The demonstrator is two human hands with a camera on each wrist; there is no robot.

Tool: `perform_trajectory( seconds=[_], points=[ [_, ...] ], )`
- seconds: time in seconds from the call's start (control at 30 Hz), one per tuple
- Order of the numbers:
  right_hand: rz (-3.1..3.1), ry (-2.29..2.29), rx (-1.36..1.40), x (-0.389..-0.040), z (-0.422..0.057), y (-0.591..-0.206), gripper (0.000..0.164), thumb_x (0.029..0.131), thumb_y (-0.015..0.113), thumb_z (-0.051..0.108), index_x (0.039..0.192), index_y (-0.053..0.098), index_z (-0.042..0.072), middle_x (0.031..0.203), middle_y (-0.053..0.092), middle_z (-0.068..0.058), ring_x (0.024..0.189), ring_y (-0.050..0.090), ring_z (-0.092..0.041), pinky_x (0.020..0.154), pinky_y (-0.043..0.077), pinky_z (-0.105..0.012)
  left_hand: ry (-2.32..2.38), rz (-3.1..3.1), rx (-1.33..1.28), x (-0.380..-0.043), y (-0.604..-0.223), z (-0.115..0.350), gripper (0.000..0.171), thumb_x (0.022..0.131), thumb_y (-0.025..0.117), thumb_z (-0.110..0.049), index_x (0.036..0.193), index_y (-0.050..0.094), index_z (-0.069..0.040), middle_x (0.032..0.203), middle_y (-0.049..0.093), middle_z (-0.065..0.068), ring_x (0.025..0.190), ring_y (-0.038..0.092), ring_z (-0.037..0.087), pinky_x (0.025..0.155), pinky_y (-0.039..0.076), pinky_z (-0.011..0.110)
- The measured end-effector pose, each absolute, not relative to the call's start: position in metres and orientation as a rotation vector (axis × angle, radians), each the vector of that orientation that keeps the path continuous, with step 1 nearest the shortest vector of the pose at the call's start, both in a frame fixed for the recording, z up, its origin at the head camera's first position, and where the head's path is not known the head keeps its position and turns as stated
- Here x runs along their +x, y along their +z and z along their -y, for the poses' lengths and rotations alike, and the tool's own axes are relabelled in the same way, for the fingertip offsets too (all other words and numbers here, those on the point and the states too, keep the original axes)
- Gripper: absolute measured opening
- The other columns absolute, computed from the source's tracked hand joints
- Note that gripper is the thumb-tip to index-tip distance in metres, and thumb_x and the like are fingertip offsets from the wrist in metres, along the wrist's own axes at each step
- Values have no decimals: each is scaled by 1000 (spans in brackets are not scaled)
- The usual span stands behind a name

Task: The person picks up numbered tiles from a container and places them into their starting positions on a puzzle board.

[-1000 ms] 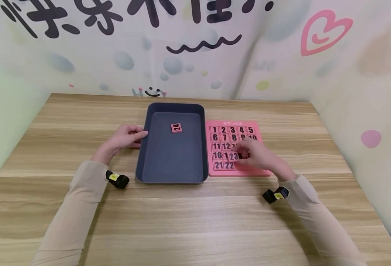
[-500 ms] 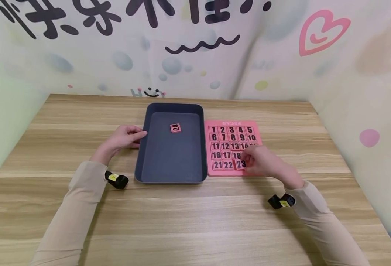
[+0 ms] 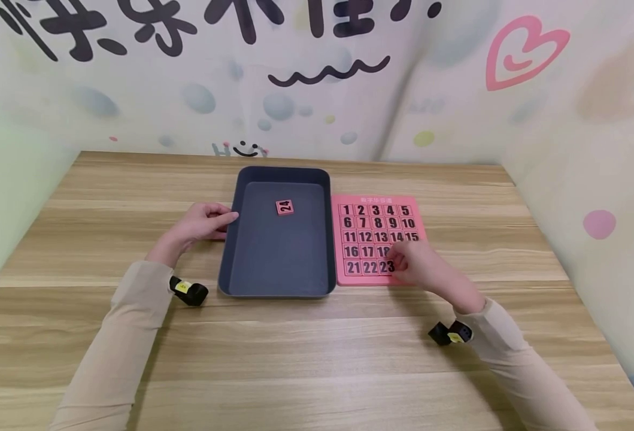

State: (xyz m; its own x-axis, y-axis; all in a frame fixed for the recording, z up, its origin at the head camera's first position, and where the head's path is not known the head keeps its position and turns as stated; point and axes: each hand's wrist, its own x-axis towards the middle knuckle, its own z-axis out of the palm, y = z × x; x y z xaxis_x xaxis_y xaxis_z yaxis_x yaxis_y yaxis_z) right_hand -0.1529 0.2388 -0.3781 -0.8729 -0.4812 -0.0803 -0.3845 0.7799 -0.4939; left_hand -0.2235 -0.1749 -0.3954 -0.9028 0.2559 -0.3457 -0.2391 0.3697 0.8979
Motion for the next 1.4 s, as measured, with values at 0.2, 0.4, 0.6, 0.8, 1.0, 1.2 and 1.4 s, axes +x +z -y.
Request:
perform_trajectory(
  seconds=[0.2,0.4,0.6,0.8,1.0,1.2,1.4],
  points=[
    [-2750,-749,-675,-152,-240,-379,24,66,71,-12,89,63,-8,78,64,-13,72,62,-23,64,56,-31,1548,-2208,16,-223,-395,175,43,97,54,-20,123,49,13,94,58,6,77,59,8,73,56,22],
    [-2766,-737,-734,-165,-235,-365,26,68,71,-10,92,61,-11,76,64,-14,69,62,-24,62,57,-32,1547,-2208,17,-223,-395,176,43,96,54,-21,123,49,12,96,58,6,78,59,8,74,56,22],
    [-2754,-843,-749,-199,-206,-345,28,77,73,1,100,61,-9,84,66,-15,76,64,-25,69,57,-32,1540,-2212,6,-224,-396,177,44,96,55,-22,124,49,11,97,58,6,78,59,8,74,55,21],
    [-2656,-984,-709,-234,-155,-344,32,82,72,7,110,61,-5,98,65,-16,88,63,-24,78,55,-31,1542,-2215,13,-224,-396,176,43,97,54,-21,124,49,12,97,57,7,78,59,8,74,55,22],
    [-2603,-981,-705,-259,-113,-351,34,83,72,9,114,62,-3,104,63,-14,92,62,-21,81,53,-29,1547,-2212,10,-224,-396,175,43,97,54,-21,124,49,12,96,57,6,78,58,8,74,55,22],
    [-2577,-955,-690,-275,-92,-359,34,84,71,9,115,62,-1,108,63,-14,94,61,-20,81,52,-28,1556,-2208,1,-224,-395,175,42,97,54,-20,124,49,12,94,56,5,77,58,8,73,55,21],
    [-2533,-1003,-591,-286,-82,-369,37,82,72,5,116,62,-1,110,62,-14,97,58,-21,84,51,-27,1555,-2207,-2,-224,-396,176,42,96,54,-20,123,49,12,94,56,5,76,58,9,73,55,21]
  ],
)
